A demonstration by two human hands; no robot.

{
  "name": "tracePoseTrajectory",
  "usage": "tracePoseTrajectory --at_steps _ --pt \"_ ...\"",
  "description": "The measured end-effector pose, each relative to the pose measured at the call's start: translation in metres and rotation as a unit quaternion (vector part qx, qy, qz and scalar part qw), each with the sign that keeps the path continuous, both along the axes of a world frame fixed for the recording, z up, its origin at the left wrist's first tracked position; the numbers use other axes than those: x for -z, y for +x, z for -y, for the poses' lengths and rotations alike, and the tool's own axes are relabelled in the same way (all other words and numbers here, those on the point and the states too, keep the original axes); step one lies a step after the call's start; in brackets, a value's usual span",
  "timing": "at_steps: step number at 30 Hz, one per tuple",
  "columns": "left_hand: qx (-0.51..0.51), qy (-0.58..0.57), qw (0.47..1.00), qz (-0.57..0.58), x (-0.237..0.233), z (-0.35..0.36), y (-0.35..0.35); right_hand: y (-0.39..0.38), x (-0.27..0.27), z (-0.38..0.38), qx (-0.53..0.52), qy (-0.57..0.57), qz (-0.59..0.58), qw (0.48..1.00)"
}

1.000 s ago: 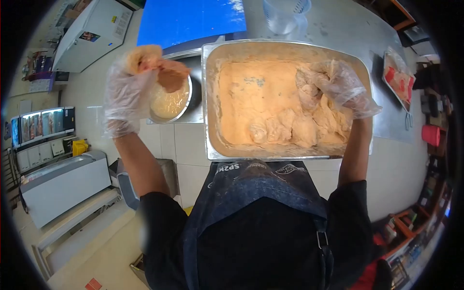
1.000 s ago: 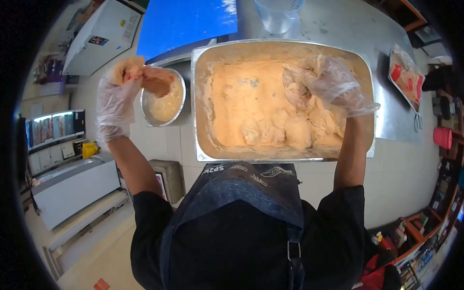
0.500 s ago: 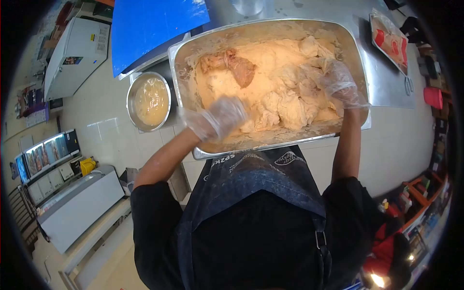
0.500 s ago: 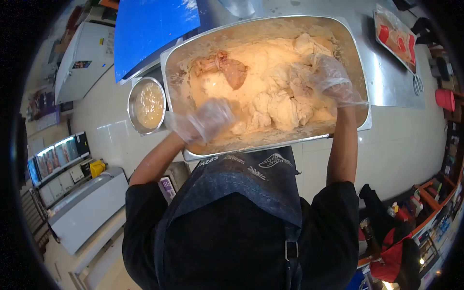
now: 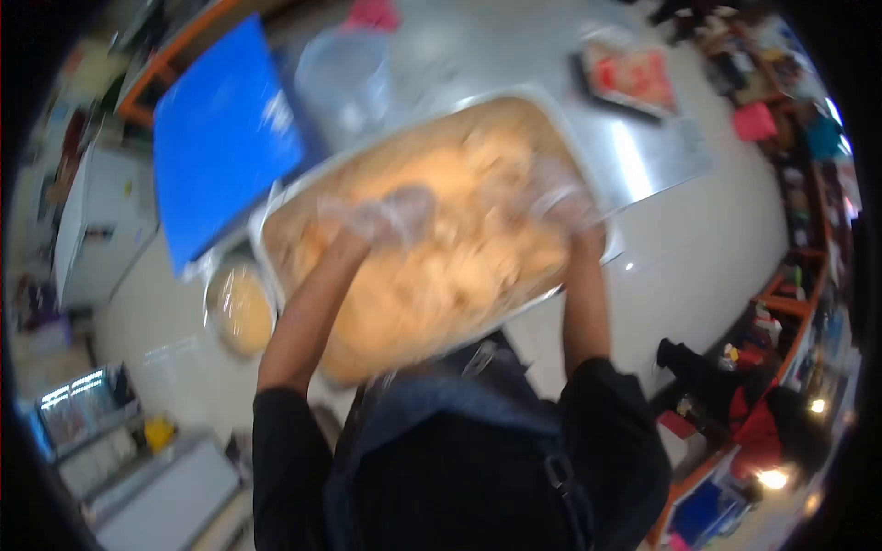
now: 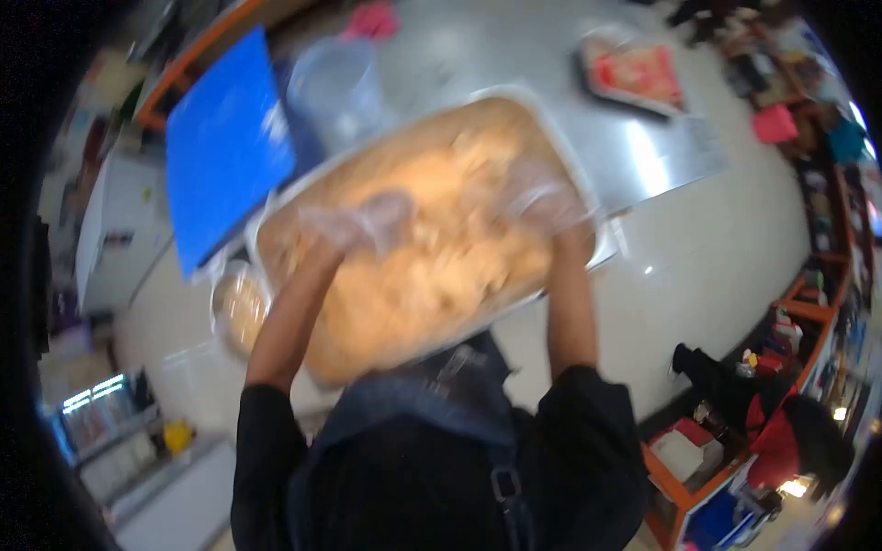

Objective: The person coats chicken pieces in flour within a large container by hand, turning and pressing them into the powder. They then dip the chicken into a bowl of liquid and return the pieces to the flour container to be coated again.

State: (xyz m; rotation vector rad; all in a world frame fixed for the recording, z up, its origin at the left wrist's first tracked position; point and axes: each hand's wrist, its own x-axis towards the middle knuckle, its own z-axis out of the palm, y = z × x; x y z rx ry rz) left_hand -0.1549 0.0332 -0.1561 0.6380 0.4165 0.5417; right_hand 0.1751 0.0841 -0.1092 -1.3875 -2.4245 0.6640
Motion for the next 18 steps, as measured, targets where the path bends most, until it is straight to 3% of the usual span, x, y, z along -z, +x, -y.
tracePoseTrajectory --at_steps 1,2,3,4,5,7,8,10,12,14,16,18 --pt "0.098 0.193 0.96 -0.177 -0.002 -0.014 0.022 0.014 0.042 -0.006 -0.015 0.068 -0.002 0.998" --pt "0.16 0.388 0.841 -0.341 -0.006 -0.03 0.049 0.021 0.061 -0.011 -0.029 0.142 0.004 0.99" --pt "0.179 0.55 0.657 -0.484 -0.01 -0.045 0.072 0.015 -0.015 0.005 -0.037 0.076 0.122 0.989" --pt "0.329 0.557 0.562 -0.516 -0.023 -0.059 0.089 -0.002 -0.049 0.005 -0.013 -0.007 0.17 0.985" --pt "0.379 0.545 0.557 -0.5 -0.066 -0.054 0.102 -0.007 -0.048 0.008 0.021 -0.013 0.084 0.996" --pt "0.238 0.414 0.797 -0.37 -0.013 -0.055 0.074 -0.012 -0.069 0.018 0.054 -0.04 0.045 0.997" --pt "0.244 0.422 0.791 -0.371 -0.014 -0.052 0.074 -0.011 -0.063 0.019 0.063 -0.033 0.041 0.997" --pt "0.267 0.574 0.601 -0.488 -0.04 -0.044 0.073 -0.01 -0.051 0.014 0.047 -0.028 0.028 0.998" --pt "0.229 0.597 0.585 -0.499 -0.046 -0.036 0.066 -0.01 -0.039 0.013 0.041 -0.02 0.012 0.999" --pt "0.018 0.449 0.829 -0.333 -0.003 -0.035 0.051 -0.009 -0.034 0.01 0.033 -0.016 -0.002 0.999" --pt "-0.003 0.39 0.844 -0.37 0.032 -0.022 0.04 -0.011 -0.037 0.009 0.021 -0.038 0.033 0.999" --pt "-0.023 0.326 0.855 -0.403 0.024 -0.014 0.042 -0.013 -0.051 0.012 0.025 -0.053 0.04 0.997"
